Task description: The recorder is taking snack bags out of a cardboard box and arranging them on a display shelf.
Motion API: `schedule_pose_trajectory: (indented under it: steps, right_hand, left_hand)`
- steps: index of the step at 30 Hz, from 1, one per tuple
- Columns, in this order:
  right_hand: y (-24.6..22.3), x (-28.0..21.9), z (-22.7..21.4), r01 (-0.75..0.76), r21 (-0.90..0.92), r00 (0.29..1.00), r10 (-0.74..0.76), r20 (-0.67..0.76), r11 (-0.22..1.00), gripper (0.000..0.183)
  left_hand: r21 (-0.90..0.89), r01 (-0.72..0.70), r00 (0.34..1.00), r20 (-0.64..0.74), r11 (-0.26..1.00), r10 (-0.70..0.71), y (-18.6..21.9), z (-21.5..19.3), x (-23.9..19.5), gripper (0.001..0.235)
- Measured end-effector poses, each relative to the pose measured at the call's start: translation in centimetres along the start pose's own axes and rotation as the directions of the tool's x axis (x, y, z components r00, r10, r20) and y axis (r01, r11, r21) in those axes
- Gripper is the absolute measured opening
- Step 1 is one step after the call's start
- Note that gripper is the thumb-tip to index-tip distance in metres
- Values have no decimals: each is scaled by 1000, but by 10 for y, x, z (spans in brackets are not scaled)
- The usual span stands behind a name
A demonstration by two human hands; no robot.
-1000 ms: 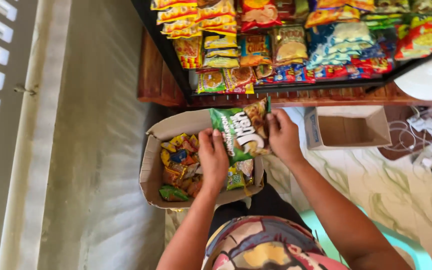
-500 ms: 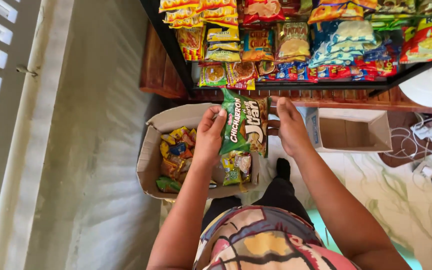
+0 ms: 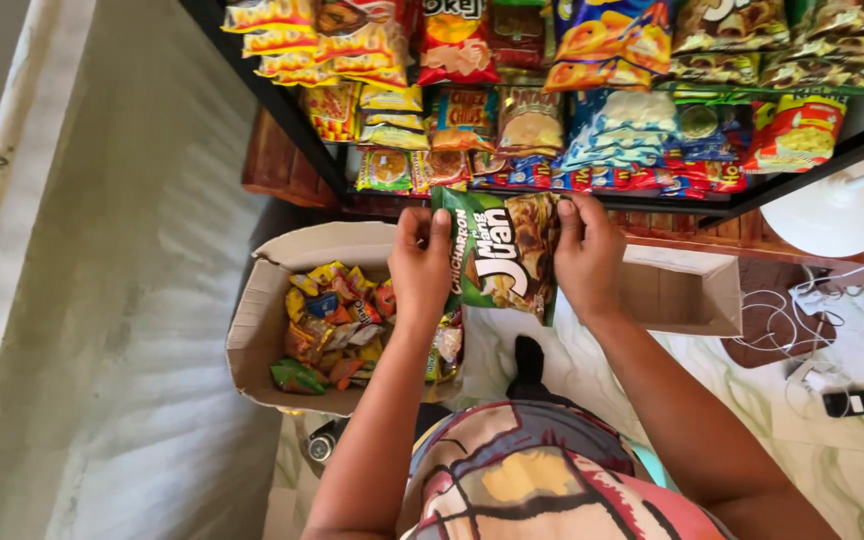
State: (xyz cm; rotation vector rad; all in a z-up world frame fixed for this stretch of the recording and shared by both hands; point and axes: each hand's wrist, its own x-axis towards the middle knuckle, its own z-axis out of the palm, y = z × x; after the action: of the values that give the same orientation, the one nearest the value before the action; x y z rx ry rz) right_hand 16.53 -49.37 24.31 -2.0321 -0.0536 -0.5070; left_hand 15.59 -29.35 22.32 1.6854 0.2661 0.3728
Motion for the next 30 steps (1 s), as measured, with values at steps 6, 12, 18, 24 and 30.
schedule_pose_trajectory:
  steps: [6, 12, 18, 24, 30]
  right_hand:
    - [51, 35, -44, 178, -33, 984, -178, 13, 983, 12]
    - [102, 77, -99, -77, 405, 916, -96, 390, 911, 41]
    - [103, 98, -137, -417, 306, 654, 48, 755, 856, 64]
    - [137, 91, -138, -446, 152, 726, 257, 637, 882, 54]
    - [169, 108, -156, -584, 508, 806, 375, 459, 633, 45]
  left_hand:
    - [-251, -86, 993, 59, 964, 104, 12, 61, -2, 23]
    - [-229, 115, 935, 353, 966, -28, 12, 102, 16, 21]
    - [-22, -40, 742, 669, 999, 44, 45, 136, 43, 21]
    - [274, -354, 817, 556, 894, 153, 103, 151, 45, 23]
    - [24, -235, 965, 128, 972, 230, 25, 179, 26, 40]
